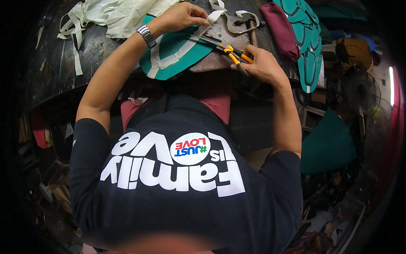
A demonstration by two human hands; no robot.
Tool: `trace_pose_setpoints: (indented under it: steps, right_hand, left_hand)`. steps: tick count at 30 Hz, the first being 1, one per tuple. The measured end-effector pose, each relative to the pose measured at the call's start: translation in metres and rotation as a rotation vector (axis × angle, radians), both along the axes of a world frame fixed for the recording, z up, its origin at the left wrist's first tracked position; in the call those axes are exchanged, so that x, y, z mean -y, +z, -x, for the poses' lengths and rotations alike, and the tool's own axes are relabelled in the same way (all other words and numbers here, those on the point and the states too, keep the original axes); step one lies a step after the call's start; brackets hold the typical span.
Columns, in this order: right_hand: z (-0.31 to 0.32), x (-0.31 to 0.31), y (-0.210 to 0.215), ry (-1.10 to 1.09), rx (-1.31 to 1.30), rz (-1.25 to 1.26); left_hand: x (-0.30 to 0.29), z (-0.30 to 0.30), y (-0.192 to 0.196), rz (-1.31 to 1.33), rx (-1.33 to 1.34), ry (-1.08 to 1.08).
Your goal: The person assembles a green sandal by attaching white straps to the sole using a hammer and scissors. They repeatedly position straps, cut them to length, and tap them into place on the sole.
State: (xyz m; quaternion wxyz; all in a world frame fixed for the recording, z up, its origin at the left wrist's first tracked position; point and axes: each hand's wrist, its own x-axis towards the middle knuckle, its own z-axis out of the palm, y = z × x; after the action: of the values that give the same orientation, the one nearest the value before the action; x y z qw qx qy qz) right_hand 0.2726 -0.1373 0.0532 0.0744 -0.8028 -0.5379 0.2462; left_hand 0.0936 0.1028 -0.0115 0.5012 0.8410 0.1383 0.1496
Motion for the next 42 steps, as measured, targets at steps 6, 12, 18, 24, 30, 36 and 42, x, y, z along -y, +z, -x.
trace_pose_setpoints:
  steps: [6, 12, 18, 24, 30, 36, 42]
  right_hand:
    - [-0.004, -0.006, 0.006, -0.032, -0.190, 0.113]
    - [0.000, -0.003, -0.001, 0.021, -0.054, 0.026]
    - [-0.017, 0.004, -0.009, -0.053, 0.001, -0.130]
    - [-0.077, -0.004, -0.018, -0.367, 0.100, -0.213]
    - [-0.130, -0.018, -0.040, -0.315, 0.229, -0.320]
    - [-0.151, -0.032, -0.054, -0.400, -0.208, -0.471]
    - [-0.155, -0.056, -0.068, -0.474, 0.118, -0.485]
  left_hand:
    - [0.003, 0.000, 0.004, -0.018, -0.036, 0.016]
    - [-0.001, -0.001, 0.000, 0.026, 0.003, -0.008]
    - [-0.007, -0.008, -0.021, -0.241, 0.036, 0.265]
    - [0.001, 0.008, -0.018, -0.536, 0.025, 0.366]
    - [0.066, 0.065, -0.008, -0.783, 0.136, 0.118]
    - [0.083, 0.069, -0.014, -0.827, 0.027, 0.182]
    - [0.087, 0.072, -0.014, -0.916, -0.123, 0.185]
